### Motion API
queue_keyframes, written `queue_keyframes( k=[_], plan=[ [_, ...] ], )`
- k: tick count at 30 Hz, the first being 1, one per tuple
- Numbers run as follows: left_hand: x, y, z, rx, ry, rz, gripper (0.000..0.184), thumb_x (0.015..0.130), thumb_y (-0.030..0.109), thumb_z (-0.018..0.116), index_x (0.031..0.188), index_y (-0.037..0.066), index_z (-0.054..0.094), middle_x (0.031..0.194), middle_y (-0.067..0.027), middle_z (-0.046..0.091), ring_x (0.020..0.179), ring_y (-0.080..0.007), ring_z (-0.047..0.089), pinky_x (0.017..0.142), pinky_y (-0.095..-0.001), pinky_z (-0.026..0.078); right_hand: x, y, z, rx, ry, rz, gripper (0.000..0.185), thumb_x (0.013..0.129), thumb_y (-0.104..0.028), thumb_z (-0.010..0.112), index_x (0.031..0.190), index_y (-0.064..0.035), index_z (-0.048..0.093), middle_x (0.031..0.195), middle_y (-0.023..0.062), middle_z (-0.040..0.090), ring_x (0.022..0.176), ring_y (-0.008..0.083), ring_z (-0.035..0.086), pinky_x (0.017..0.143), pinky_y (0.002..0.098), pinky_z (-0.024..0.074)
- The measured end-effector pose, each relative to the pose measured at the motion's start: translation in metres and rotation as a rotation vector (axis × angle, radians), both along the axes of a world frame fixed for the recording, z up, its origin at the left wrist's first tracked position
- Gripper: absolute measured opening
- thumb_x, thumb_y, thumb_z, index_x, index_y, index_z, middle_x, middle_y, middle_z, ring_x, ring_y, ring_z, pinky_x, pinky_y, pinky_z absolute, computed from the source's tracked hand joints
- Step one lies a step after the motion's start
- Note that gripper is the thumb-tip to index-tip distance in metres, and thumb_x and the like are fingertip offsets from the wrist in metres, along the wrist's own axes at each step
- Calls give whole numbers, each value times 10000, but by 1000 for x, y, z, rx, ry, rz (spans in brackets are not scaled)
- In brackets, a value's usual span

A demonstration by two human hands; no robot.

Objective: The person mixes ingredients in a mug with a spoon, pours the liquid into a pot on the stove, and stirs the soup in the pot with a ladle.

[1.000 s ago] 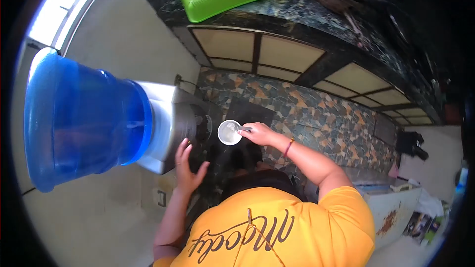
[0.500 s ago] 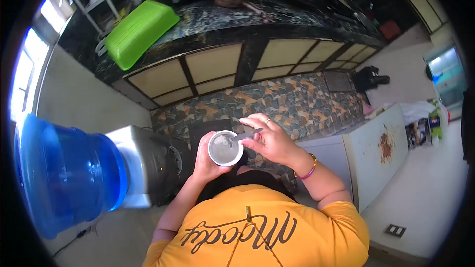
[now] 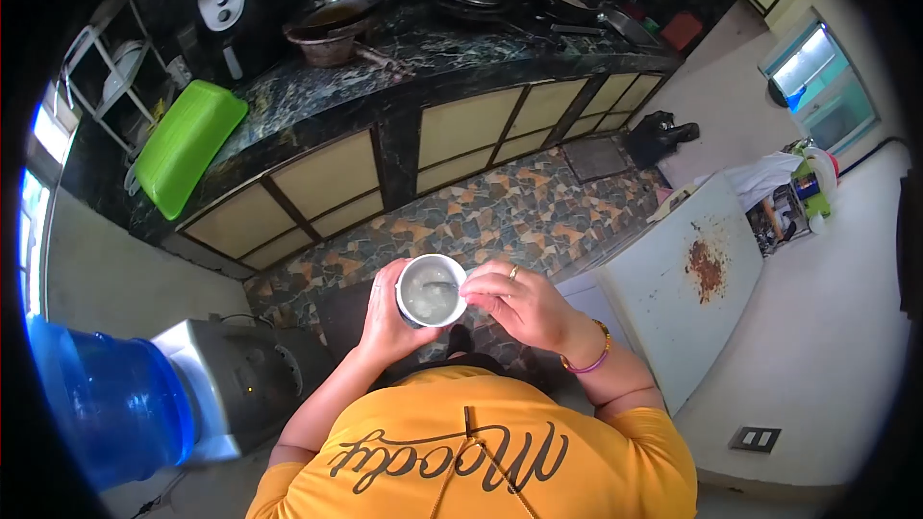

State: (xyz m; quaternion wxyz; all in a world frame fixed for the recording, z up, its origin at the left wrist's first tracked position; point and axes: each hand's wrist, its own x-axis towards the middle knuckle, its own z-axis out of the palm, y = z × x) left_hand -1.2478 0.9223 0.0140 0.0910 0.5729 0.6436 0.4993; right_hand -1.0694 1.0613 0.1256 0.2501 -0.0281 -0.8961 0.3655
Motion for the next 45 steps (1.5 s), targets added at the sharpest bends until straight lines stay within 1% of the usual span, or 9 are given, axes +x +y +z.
queue_keyframes(
  k=[2,9,14,20,26,30,34,40,45],
  plan=[
    [13,29,-1,3,-28,-32,926,574,250,902,1335,12,431,1277,-169,515,1174,-317,546,1001,-424,445,8,25,-2,48,100,-9,180,891,-27,675,1066,-46,639,1015,114,671,910,291,670,774,355,552],
    [45,121,6,-20,-159,-151,885,546,191,880,1308,22,462,1256,-172,534,1188,-366,516,1027,-458,410,51,99,18,122,54,48,210,848,-31,713,1042,-51,637,1044,73,672,920,289,669,779,371,559],
    [53,177,8,-14,-154,-183,885,547,207,889,1307,26,471,1259,-168,537,1189,-364,518,1023,-456,412,57,158,21,377,-35,117,203,826,-21,712,1013,-40,635,1039,90,645,837,286,658,720,384,552],
    [35,242,4,-14,-78,-193,903,537,209,893,1311,21,469,1251,-171,548,1185,-372,524,1026,-457,409,52,200,3,185,-34,-148,179,877,16,653,1045,-25,610,982,121,645,819,294,655,688,347,547],
    [-5,320,-5,-16,-122,-313,899,534,198,884,1313,24,471,1257,-170,552,1183,-372,524,1023,-458,407,22,253,7,-3,86,-202,126,903,-24,639,1020,-39,591,949,118,639,805,310,660,673,379,532],
    [-42,384,-7,-45,-50,-434,975,540,249,919,1347,15,424,1292,-174,526,1196,-330,538,1013,-438,433,-1,293,4,44,-5,-280,142,899,-31,646,1029,-47,592,949,117,640,783,308,659,669,381,533],
    [-62,441,-3,3,-79,-599,936,561,207,908,1341,17,427,1278,-179,539,1179,-334,553,1002,-439,440,-18,338,-1,56,2,-501,157,908,-17,642,1063,-43,642,1011,128,665,862,293,673,725,345,551],
    [-73,510,1,-18,-155,-721,921,557,148,902,1337,21,430,1265,-174,529,1183,-317,551,1001,-421,446,-43,365,-8,-68,36,-558,162,911,-24,635,1071,-46,632,982,132,669,878,312,663,754,379,539],
    [-62,558,-10,-50,-115,-756,934,555,144,918,1346,32,433,1266,-159,522,1186,-313,541,1001,-420,444,-19,394,-17,-6,35,-693,188,912,-22,631,1095,-57,609,979,135,668,879,321,653,743,384,533]
  ],
)
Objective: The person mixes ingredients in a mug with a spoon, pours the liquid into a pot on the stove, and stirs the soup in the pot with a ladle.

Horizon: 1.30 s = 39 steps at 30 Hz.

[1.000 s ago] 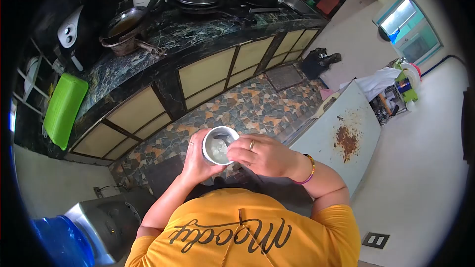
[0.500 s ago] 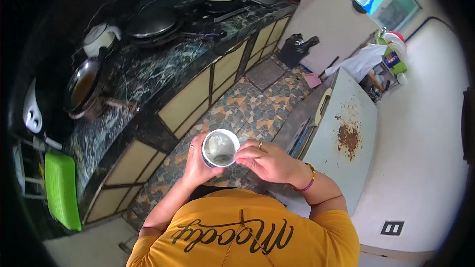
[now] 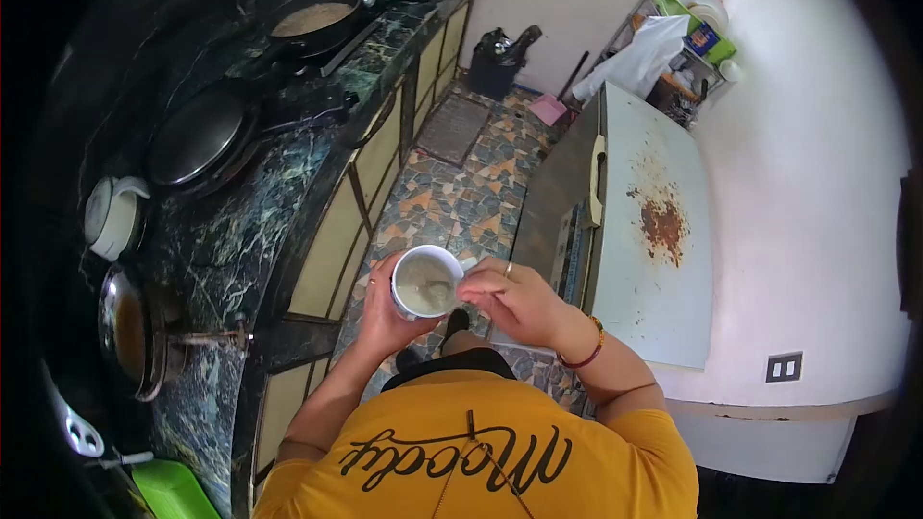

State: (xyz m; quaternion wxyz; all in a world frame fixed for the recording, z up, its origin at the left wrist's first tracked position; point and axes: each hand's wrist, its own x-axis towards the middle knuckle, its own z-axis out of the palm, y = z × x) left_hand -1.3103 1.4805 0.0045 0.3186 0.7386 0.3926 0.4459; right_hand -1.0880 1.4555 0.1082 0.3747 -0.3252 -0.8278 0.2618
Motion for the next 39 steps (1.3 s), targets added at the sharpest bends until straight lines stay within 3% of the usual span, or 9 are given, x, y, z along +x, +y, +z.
queue_keyframes(
  k=[3,5,8,18,21,27,29,32,39],
  plan=[
    [16,27,-8,-4,73,-49,943,560,151,929,1354,37,432,1277,-160,513,1186,-317,538,1000,-419,445,8,25,-4,32,-24,-109,203,908,-9,631,1099,-69,600,982,133,665,887,324,650,750,382,531],
    [30,44,-9,18,12,-51,940,544,156,933,1338,46,442,1258,-177,545,1189,-380,519,1004,-468,409,13,47,-10,76,46,-86,200,908,-4,629,1097,-65,605,981,130,663,886,326,650,752,381,531],
    [49,75,-6,-23,-75,-85,942,553,148,928,1348,44,436,1268,-182,536,1202,-377,508,1014,-467,401,27,69,-10,-37,64,-14,186,909,3,625,1085,-56,609,971,128,663,887,325,650,757,377,529],
    [127,185,9,-4,-64,-119,918,573,152,908,1348,23,434,1250,-172,547,1217,-374,500,1044,-462,388,123,172,20,22,-1,83,210,884,5,643,1064,-78,572,946,120,631,842,339,622,707,379,512],
    [155,213,6,9,-62,-118,923,580,180,908,1354,24,430,1265,-168,538,1228,-373,492,1051,-464,385,156,210,14,57,-84,15,238,880,8,644,1085,-82,563,933,118,628,834,341,624,696,384,512],
    [204,268,-1,-18,-22,-140,968,579,220,921,1377,33,404,1317,-171,502,1244,-377,478,1048,-470,392,186,260,0,84,71,-39,261,881,54,634,1107,-62,576,979,140,644,860,334,633,734,390,513],
    [214,288,-4,-1,-22,-114,987,579,231,926,1386,44,389,1325,-175,495,1242,-375,483,1044,-466,400,199,268,2,-60,39,-45,231,885,55,630,1087,-49,590,965,139,645,855,329,634,738,388,509],
    [227,324,-25,-47,-43,-133,1000,579,233,927,1395,56,377,1331,-176,491,1239,-371,489,1039,-464,407,223,297,-4,26,51,-140,198,879,31,641,1042,-57,574,911,127,625,791,347,612,672,401,491],
    [268,430,-36,-96,-56,-182,1014,574,228,931,1397,63,363,1319,-180,491,1239,-373,492,1040,-469,407,250,395,-20,-8,145,-188,179,862,91,630,1006,-15,629,913,137,645,815,312,631,711,367,503]
  ],
)
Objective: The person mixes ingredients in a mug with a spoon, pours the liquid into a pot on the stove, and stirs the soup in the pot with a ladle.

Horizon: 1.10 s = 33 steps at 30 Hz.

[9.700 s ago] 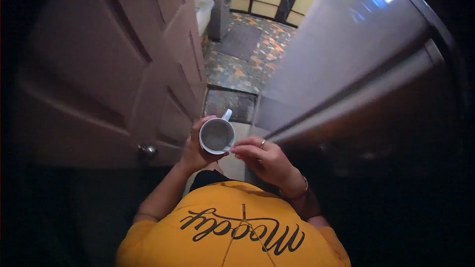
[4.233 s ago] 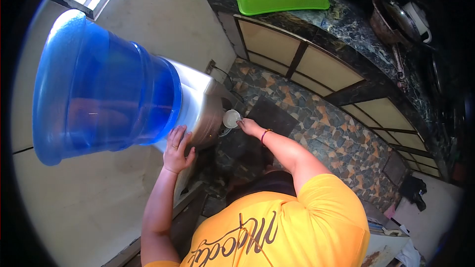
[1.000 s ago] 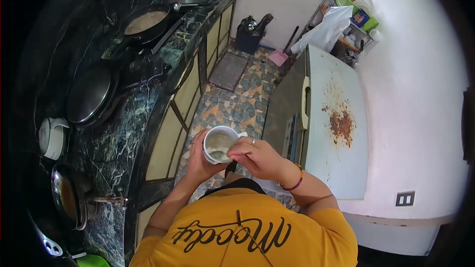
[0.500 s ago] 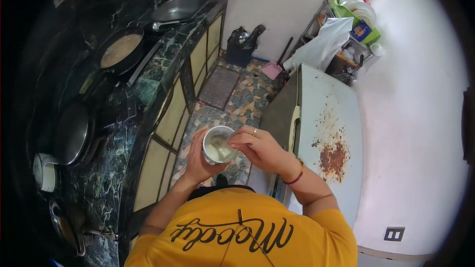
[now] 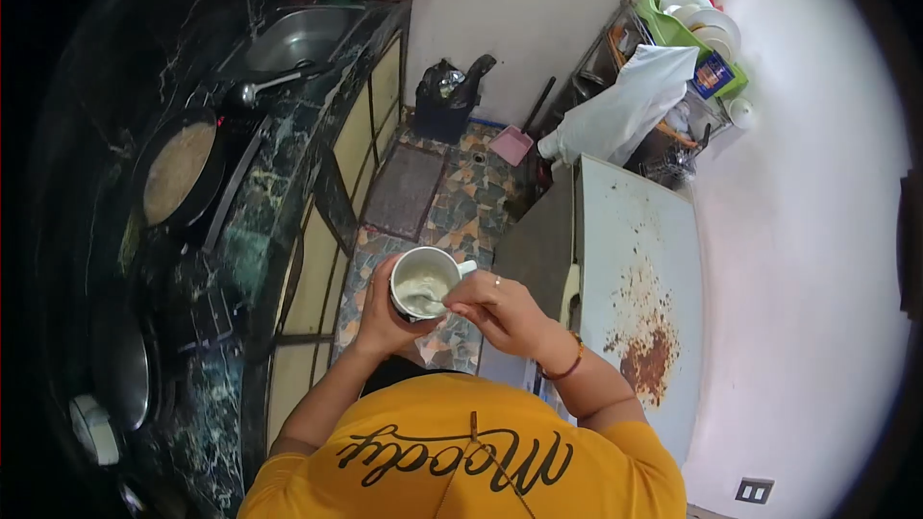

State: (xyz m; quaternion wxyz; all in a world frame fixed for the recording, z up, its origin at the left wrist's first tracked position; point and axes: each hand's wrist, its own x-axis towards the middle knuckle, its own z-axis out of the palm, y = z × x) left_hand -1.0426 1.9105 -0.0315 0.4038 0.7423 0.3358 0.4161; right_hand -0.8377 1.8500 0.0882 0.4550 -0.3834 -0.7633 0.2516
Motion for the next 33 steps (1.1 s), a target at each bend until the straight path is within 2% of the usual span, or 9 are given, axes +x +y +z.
queue_keyframes(
  k=[2,6,10,14,21,24,26,28,33],
  plan=[
    [16,58,11,110,28,-62,990,623,223,913,1414,69,339,1324,-162,453,1262,-324,488,1051,-452,411,24,52,5,-2,-114,-81,168,869,78,635,1009,-14,627,907,140,646,810,310,629,693,354,498],
    [37,132,14,134,28,-52,1027,571,220,935,1402,71,352,1343,-177,464,1265,-372,471,1051,-476,402,35,135,9,27,-48,-100,126,894,39,636,1008,-10,625,880,135,642,786,282,626,667,346,487],
    [54,193,22,56,2,-69,1028,569,208,934,1406,79,351,1342,-174,460,1271,-365,468,1051,-467,404,52,187,17,-56,-29,-29,124,893,26,646,1011,-10,631,881,130,643,780,267,624,665,341,486],
    [71,246,24,90,20,-35,1035,560,188,933,1409,83,350,1345,-171,457,1267,-360,477,1038,-456,418,73,248,19,-68,-99,-194,100,915,-37,643,1014,-37,628,874,138,615,761,305,608,658,365,488],
    [104,329,19,67,-1,92,1019,567,159,928,1407,58,360,1356,-181,452,1263,-359,486,1041,-439,419,114,357,8,-14,-43,62,83,909,-5,646,992,0,651,951,131,669,789,245,642,673,327,510],
    [127,368,8,59,-20,146,1020,576,173,931,1408,35,358,1364,-192,448,1274,-349,480,1047,-435,414,138,416,9,-7,-81,39,101,901,-27,649,1001,-15,640,919,135,652,833,306,645,723,357,522],
    [145,394,7,-42,-49,190,1014,581,172,927,1405,26,357,1359,-197,449,1274,-347,480,1050,-435,413,152,459,4,102,-60,121,86,909,-14,650,993,5,656,942,144,674,814,272,653,705,330,516],
    [161,419,6,-61,-59,260,1004,579,165,921,1395,6,357,1343,-200,460,1257,-344,495,1051,-433,412,165,491,4,6,-40,311,78,906,-23,657,979,4,665,939,147,674,826,289,656,724,347,519],
    [196,474,7,-33,-121,436,991,594,171,908,1394,-9,351,1310,-203,490,1210,-336,532,1033,-434,423,212,578,11,26,-83,437,111,893,-19,662,1002,0,677,964,146,680,909,300,664,785,358,529]
  ],
)
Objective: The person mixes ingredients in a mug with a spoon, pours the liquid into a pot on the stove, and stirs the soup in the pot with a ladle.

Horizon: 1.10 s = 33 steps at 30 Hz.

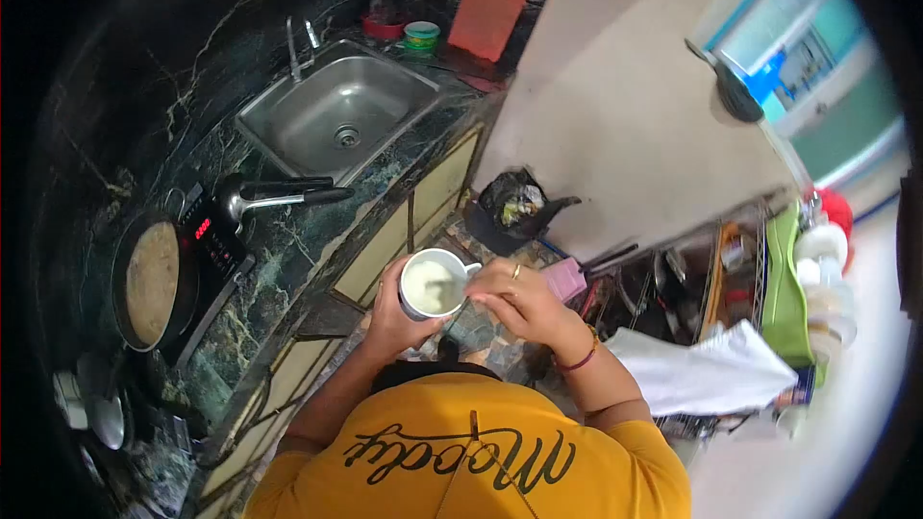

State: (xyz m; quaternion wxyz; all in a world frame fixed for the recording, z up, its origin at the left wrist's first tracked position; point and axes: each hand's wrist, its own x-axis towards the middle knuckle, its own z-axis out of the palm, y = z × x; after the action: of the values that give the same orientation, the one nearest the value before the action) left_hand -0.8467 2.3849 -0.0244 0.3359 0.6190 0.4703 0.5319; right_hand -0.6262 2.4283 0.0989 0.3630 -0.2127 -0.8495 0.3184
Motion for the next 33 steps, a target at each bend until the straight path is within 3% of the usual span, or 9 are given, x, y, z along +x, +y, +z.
queue_keyframes(
  k=[5,7,9,17,21,24,29,31,33],
  plan=[
    [10,45,0,-92,-131,84,1025,592,234,904,1411,-8,337,1334,-202,474,1247,-318,507,1047,-422,408,-13,69,-4,8,23,153,145,901,-22,642,1040,-20,680,1006,143,677,904,310,662,814,374,527],
    [3,61,12,-74,-91,177,1054,583,254,904,1427,-1,328,1339,-201,469,1247,-333,506,1051,-430,405,-17,91,-6,-97,21,229,154,876,-14,675,1026,-2,704,967,135,691,881,265,673,777,333,532],
    [-10,79,15,-71,168,243,1073,574,236,904,1443,9,316,1342,-205,466,1244,-354,504,1059,-442,399,-22,118,0,-119,-29,269,160,864,1,676,1020,3,710,965,135,697,855,267,673,769,335,533],
    [-54,169,16,96,221,339,952,552,200,904,1363,4,444,1301,-194,523,1242,-385,486,1051,-455,395,-83,232,2,257,-110,325,178,885,-33,656,1063,-22,653,1015,126,654,930,329,643,790,403,536],
    [-73,217,5,125,153,384,938,557,201,900,1358,10,452,1319,-194,506,1250,-373,481,1057,-454,392,-106,264,-8,131,-94,230,101,937,-47,597,1020,4,623,966,162,637,855,339,630,751,392,523],
    [-85,241,7,101,123,384,946,558,203,897,1368,24,442,1336,-193,488,1252,-372,479,1065,-451,386,-125,289,-12,-39,-4,161,106,966,-44,556,1017,22,622,878,147,633,729,249,623,662,329,506],
    [-104,264,7,57,144,425,958,563,225,896,1368,24,418,1322,-196,485,1270,-375,458,1080,-442,369,-153,329,0,-253,58,139,98,960,-39,567,988,24,637,902,144,647,756,249,639,682,336,516],
    [-110,272,5,65,129,472,959,565,225,893,1370,26,410,1324,-193,482,1268,-375,459,1083,-443,366,-166,342,3,-40,-73,369,94,948,-34,579,1003,9,641,936,148,652,817,288,651,729,355,525],
    [-117,280,2,78,113,527,961,567,225,890,1371,28,402,1327,-190,480,1266,-376,459,1086,-444,362,-179,363,-5,99,-40,466,117,935,-29,597,1032,-5,658,895,127,661,754,241,629,701,336,516]
  ],
)
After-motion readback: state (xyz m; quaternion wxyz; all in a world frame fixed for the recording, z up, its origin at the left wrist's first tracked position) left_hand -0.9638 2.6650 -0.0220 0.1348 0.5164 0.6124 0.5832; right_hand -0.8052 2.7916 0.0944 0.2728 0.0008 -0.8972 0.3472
